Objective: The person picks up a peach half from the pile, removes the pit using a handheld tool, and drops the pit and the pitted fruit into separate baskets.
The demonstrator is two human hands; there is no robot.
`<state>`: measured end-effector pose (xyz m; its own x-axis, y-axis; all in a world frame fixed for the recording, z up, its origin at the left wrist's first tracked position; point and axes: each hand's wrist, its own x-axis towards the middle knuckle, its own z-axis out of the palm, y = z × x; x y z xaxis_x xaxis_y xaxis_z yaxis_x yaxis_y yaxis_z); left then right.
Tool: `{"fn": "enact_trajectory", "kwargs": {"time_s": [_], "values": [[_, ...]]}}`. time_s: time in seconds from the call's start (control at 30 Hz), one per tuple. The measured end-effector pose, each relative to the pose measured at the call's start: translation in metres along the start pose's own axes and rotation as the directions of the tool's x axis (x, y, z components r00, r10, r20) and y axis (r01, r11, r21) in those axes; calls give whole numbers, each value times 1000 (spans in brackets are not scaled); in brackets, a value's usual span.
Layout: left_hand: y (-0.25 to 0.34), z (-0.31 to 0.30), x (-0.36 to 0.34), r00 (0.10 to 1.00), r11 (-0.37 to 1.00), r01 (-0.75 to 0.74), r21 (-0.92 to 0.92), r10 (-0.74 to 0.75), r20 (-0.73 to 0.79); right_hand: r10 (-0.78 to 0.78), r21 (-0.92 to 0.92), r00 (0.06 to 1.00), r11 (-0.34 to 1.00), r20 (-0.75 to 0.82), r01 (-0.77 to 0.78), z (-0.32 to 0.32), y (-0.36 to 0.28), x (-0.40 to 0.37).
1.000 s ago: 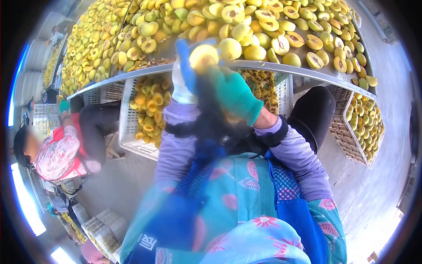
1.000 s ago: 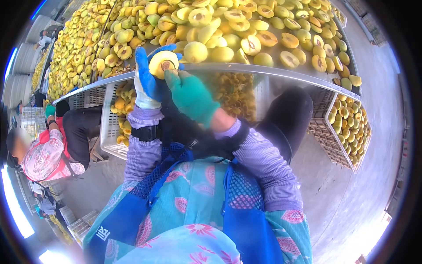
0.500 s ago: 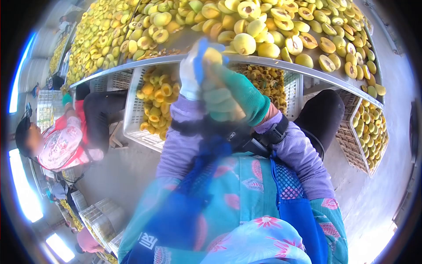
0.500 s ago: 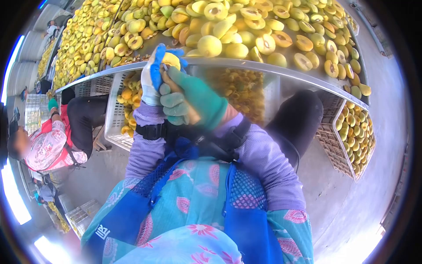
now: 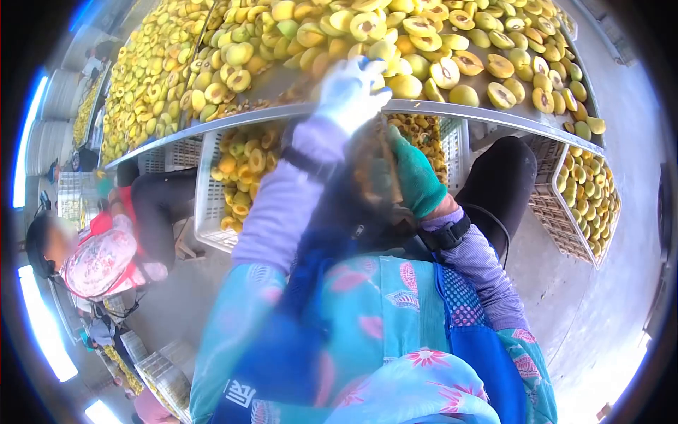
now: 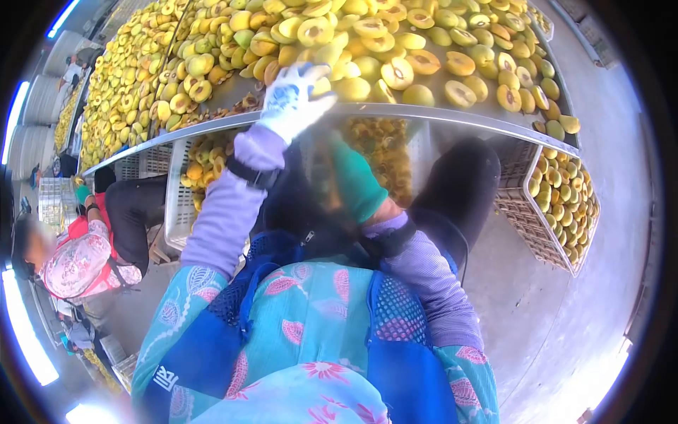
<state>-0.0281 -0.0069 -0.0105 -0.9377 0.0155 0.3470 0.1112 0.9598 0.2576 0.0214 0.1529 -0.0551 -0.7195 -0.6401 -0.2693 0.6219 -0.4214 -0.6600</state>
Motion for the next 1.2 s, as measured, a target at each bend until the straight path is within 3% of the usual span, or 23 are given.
{"fn": "enact_trajectory", "kwargs": {"time_s": [0.07,0.1,0.13,0.17,0.2,0.23,0.27,0.33,0.37,0.4,0.47,0.57,0.67,0.73,0.87,0.93,1.03,1.07,1.13,1.17,1.2], "values": [[-11,-7,11,1000,998,11,-59,-11,-10,-237,-178,971,957,-15,231,7,-23,-8],[-14,-9,8,991,968,81,-236,-105,-87,-453,-452,884,769,114,452,-6,-15,7],[-23,-11,5,935,650,321,-688,-335,120,-502,-568,845,647,184,508,-4,-17,11],[-16,-26,-2,903,228,345,-911,-345,255,-547,-662,798,504,252,554,5,-25,13],[-10,-40,-12,872,-253,317,-914,-303,386,-492,-680,846,549,207,486,17,-33,11],[-16,-33,-19,927,112,250,-962,-313,205,-430,-697,887,585,167,414,31,-40,8],[-19,-29,-23,950,466,168,-869,-312,16,-425,-723,893,570,146,389,37,-40,11],[-9,-28,-37,949,797,-61,-601,-140,-281,-423,-779,901,531,98,334,46,-39,16],[-1,-40,-37,951,901,-125,-416,-11,-310,-430,-783,896,516,112,346,47,-39,17],[1,-38,-36,950,717,-8,-697,-212,-229,-437,-787,891,503,124,357,48,-39,18],[5,-32,-32,877,104,170,-980,-470,102,-436,-761,892,536,120,364,48,-35,19],[0,-37,-30,970,607,50,-793,-218,-106,-419,-673,902,639,101,372,43,-25,26],[7,-56,-30,981,904,-122,-409,46,-190,-432,-657,893,638,128,402,42,-24,31],[10,-63,-32,972,955,-159,-250,107,-208,-444,-705,881,573,163,419,47,-28,27],[11,-64,-33,944,972,-185,-142,136,-300,-351,-614,912,679,210,403,53,-34,26],[8,-61,-32,939,964,-177,-198,106,-326,-337,-574,914,713,223,403,56,-34,28],[-4,-47,-33,955,855,-48,-516,-112,-274,-156,-595,971,769,179,233,62,-50,22],[-4,-43,-33,950,783,0,-622,-193,-244,-212,-542,957,789,200,288,58,-43,26],[-4,-35,-35,927,848,-24,-529,-179,-329,-322,-428,918,814,232,393,50,-18,41],[-3,-30,-37,902,947,-85,-309,-58,-427,-435,-454,877,751,205,479,54,-6,40],[-3,-27,-35,915,921,-18,-389,-141,-378,-549,-484,815,670,186,562,60,4,39]]}}
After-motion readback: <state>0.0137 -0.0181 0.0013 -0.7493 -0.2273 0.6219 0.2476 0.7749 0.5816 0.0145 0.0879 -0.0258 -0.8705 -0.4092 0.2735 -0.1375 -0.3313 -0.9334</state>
